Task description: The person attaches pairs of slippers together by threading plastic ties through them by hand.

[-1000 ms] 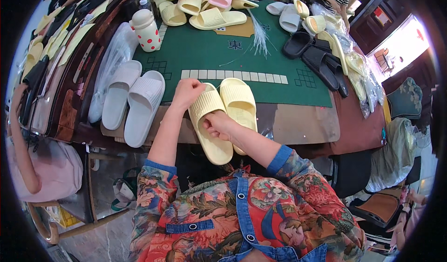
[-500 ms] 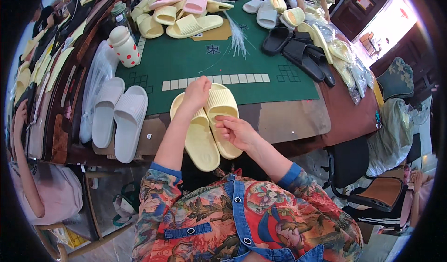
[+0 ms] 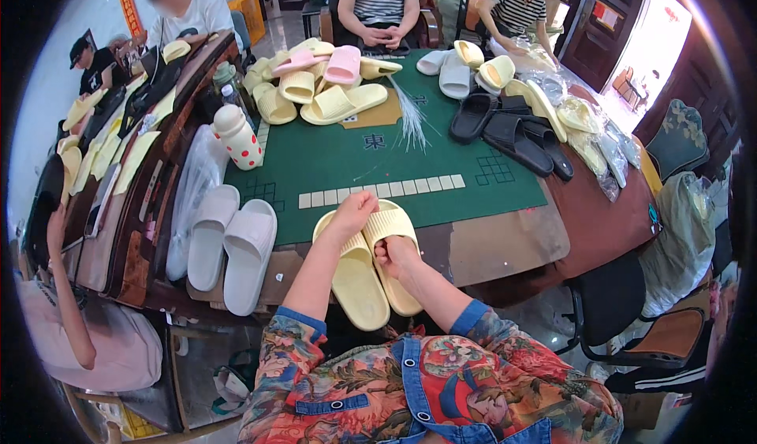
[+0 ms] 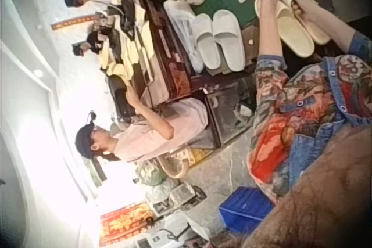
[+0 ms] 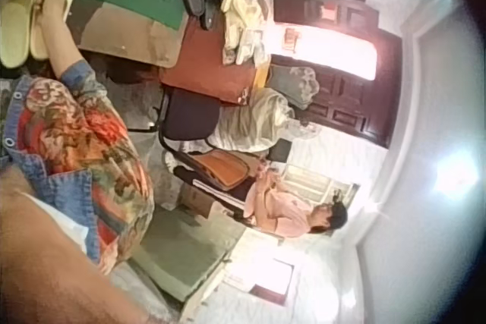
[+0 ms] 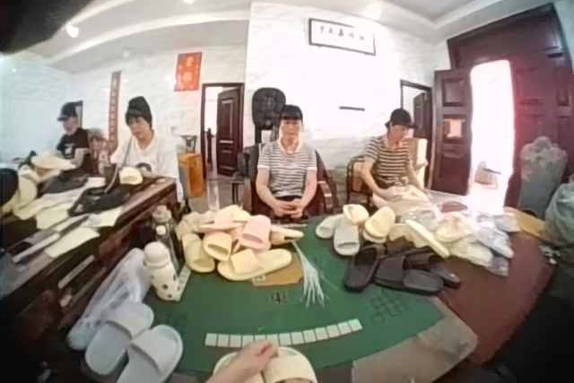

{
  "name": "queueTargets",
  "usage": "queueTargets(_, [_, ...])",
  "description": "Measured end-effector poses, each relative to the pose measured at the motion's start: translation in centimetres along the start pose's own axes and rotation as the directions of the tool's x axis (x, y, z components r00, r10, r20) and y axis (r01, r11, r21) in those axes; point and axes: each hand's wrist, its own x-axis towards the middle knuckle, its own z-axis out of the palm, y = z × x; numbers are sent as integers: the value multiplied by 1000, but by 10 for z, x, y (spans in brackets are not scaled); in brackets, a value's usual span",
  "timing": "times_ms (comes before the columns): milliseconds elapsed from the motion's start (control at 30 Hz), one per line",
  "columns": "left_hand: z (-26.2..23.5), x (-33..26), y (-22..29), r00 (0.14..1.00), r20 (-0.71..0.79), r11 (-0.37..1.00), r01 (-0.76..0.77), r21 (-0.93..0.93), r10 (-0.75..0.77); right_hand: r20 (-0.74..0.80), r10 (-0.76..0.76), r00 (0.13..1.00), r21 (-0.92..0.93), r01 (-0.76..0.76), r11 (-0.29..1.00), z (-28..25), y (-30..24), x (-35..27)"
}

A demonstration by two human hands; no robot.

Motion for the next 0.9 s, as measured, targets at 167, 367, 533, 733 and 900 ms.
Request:
queueTargets(167, [5, 2, 11, 985, 144, 992, 81, 94, -94, 40, -51, 998, 138, 45, 989, -6, 5, 8])
queueTargets(367, [-1, 1, -3, 975, 203, 980, 125, -156, -92, 68, 33, 997, 59, -38, 998, -6, 2, 17])
queueTargets(533, [0, -1, 5, 973, 210, 993, 106, -59, -92, 96, -90, 991, 48, 85, 995, -2, 5, 13])
queueTargets(733, [5, 3, -5, 995, 99, 996, 18, 87, -27, 132, -77, 988, 73, 68, 995, -4, 5, 14])
queueTargets(900, [8, 0, 3, 998, -14, 963, -52, 264, 58, 126, -95, 987, 93, 83, 992, -6, 6, 11])
